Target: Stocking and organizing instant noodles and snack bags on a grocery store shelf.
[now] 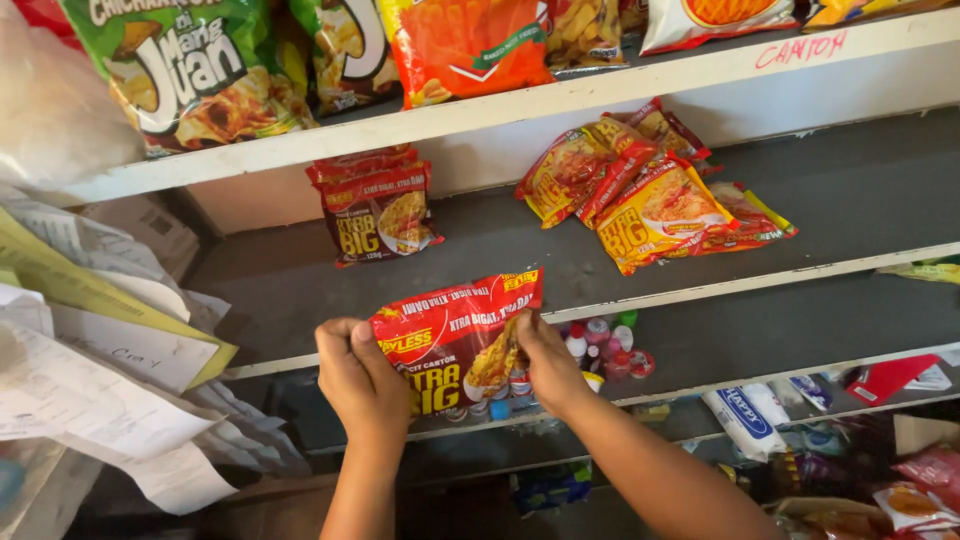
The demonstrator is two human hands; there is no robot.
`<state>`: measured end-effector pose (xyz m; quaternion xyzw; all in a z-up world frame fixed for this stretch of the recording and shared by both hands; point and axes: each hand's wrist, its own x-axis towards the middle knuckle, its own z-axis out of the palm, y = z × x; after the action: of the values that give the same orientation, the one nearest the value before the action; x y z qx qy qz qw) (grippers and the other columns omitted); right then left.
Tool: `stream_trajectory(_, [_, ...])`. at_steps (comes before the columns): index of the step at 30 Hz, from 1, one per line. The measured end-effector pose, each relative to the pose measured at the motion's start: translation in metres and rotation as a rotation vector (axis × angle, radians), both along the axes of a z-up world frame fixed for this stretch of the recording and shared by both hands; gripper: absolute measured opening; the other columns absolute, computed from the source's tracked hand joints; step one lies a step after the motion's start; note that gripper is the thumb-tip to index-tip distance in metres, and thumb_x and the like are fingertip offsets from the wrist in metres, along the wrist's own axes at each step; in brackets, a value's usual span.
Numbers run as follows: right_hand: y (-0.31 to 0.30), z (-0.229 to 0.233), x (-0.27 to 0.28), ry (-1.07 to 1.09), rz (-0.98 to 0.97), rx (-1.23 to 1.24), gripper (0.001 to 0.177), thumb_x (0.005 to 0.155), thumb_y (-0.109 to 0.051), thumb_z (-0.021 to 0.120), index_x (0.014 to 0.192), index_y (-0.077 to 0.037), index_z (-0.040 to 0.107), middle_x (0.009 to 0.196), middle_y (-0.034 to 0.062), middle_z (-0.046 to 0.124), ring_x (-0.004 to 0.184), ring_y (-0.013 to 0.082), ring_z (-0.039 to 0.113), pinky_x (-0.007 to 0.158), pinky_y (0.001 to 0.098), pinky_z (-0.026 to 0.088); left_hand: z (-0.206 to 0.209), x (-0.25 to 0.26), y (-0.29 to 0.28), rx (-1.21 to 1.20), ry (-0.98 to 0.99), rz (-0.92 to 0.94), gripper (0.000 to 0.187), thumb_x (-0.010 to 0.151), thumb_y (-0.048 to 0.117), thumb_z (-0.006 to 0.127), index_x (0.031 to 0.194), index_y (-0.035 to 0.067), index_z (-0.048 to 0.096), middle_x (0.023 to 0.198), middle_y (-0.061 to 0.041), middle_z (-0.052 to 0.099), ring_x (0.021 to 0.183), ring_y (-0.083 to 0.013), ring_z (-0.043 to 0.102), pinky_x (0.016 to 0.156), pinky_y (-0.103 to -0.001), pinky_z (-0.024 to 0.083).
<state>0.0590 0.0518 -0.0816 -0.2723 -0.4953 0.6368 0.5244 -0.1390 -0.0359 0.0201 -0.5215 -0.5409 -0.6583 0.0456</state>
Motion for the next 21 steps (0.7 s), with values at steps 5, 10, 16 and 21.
stream_trajectory(5, [0.009,0.010,-0.008,0.069,-0.058,0.106,0.055,0.105,-0.046,0.049,0.133,0.000,0.060,0.129,0.0082,0.068,0.119,0.0173,0.060,0.104,0.0354,0.045,-0.007,-0.020,0.012,0.170,0.038,0.069,0.020,0.113,0.021,0.050,0.105,0.003,0.048,0.093,-0.013,0.062,0.083,-0.0189,0.061,0.077,-0.034,0.051])
stream_trajectory(10, [0.044,0.024,-0.026,0.117,-0.036,0.021,0.047,0.105,-0.040,0.056,0.125,0.002,0.064,0.119,0.0100,0.072,0.107,0.0183,0.067,0.094,0.0357,0.052,-0.030,-0.075,0.072,0.195,-0.119,-0.057,0.026,0.116,0.025,0.053,0.109,0.001,0.048,0.098,-0.009,0.056,0.090,-0.0198,0.055,0.085,-0.034,0.048])
stream_trajectory(16, [0.109,0.057,-0.077,0.281,-0.063,-0.074,0.044,0.100,-0.039,0.056,0.129,-0.006,0.061,0.119,0.0027,0.072,0.106,0.0128,0.069,0.094,0.0335,0.055,0.010,-0.114,0.125,-0.209,-0.650,-0.529,0.047,0.106,0.047,0.048,0.121,0.006,0.064,0.099,-0.004,0.064,0.087,-0.0149,0.059,0.074,-0.031,0.049])
stream_trajectory(21, [0.171,0.049,-0.119,0.379,-0.020,-0.005,0.046,0.102,-0.038,0.056,0.130,-0.002,0.059,0.117,0.0062,0.071,0.103,0.0169,0.070,0.092,0.0373,0.057,-0.025,-0.145,0.196,-0.452,-0.642,-0.584,0.034,0.098,0.025,0.063,0.129,0.010,0.064,0.119,-0.007,0.071,0.099,-0.0143,0.066,0.084,-0.031,0.051])
